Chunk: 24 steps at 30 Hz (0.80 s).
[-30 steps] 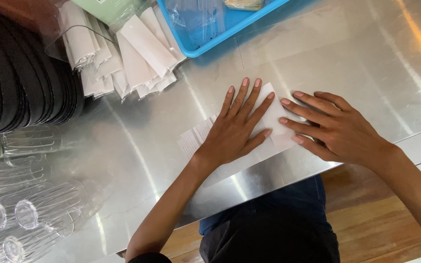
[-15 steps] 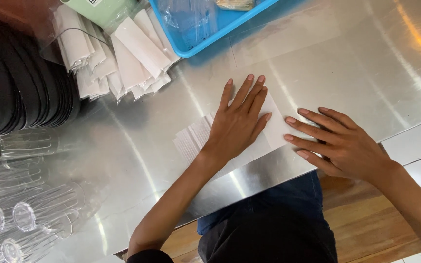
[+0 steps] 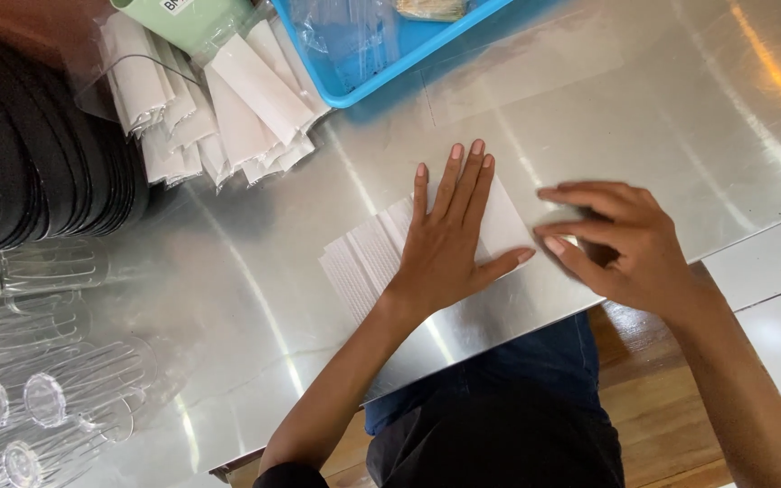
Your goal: The person folds a white paper napkin into a small rectangle on a stainless steel countertop. They then place the folded napkin into a clear plastic bag, add a plastic straw and a wooden toothpick, and seal the bag before placing it in a stack.
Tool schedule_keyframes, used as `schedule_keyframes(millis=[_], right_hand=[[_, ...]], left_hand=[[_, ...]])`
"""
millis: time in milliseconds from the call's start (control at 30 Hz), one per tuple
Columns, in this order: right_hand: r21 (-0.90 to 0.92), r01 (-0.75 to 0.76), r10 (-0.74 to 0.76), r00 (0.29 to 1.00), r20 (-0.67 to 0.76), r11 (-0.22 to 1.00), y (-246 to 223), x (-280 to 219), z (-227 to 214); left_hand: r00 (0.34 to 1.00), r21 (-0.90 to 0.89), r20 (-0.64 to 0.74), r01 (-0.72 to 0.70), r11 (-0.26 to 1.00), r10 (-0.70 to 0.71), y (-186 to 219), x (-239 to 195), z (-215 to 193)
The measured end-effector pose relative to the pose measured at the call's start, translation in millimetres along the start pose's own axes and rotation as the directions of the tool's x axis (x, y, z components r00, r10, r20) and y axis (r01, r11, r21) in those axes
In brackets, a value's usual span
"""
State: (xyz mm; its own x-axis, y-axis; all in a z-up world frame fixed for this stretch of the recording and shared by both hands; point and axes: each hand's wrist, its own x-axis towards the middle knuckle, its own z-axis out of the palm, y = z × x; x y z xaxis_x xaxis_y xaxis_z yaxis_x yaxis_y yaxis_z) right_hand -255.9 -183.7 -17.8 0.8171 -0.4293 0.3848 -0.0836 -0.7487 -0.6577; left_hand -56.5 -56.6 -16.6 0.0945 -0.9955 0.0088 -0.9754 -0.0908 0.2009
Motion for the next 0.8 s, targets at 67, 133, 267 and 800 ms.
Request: schedule_keyframes(millis=[67,133,267,800], right_hand=[[-0.073,-0.030,0.030,1.000,-0.001,0.997,14,14,3],[-0.147,-0.060,0.060,0.998,-0.006,0.987,28,28,7],[-0.216,-0.080,0.080,0.997,-0.008,0.973,47,59,18],[-0.288,-0.182,0.168,0.983,-0.072,0.940,52,86,34]], left_hand=[[1.000,-0.030,-0.023,-0.001,1.000,0.000,0,-1,2],[0.999,-0.060,-0.047,-0.005,0.998,0.002,0,-1,4],[0.998,-0.025,-0.065,0.004,1.000,-0.006,0,-2,4],[0.997,-0.135,-0.076,0.025,0.991,-0.035,-3,-3,10]])
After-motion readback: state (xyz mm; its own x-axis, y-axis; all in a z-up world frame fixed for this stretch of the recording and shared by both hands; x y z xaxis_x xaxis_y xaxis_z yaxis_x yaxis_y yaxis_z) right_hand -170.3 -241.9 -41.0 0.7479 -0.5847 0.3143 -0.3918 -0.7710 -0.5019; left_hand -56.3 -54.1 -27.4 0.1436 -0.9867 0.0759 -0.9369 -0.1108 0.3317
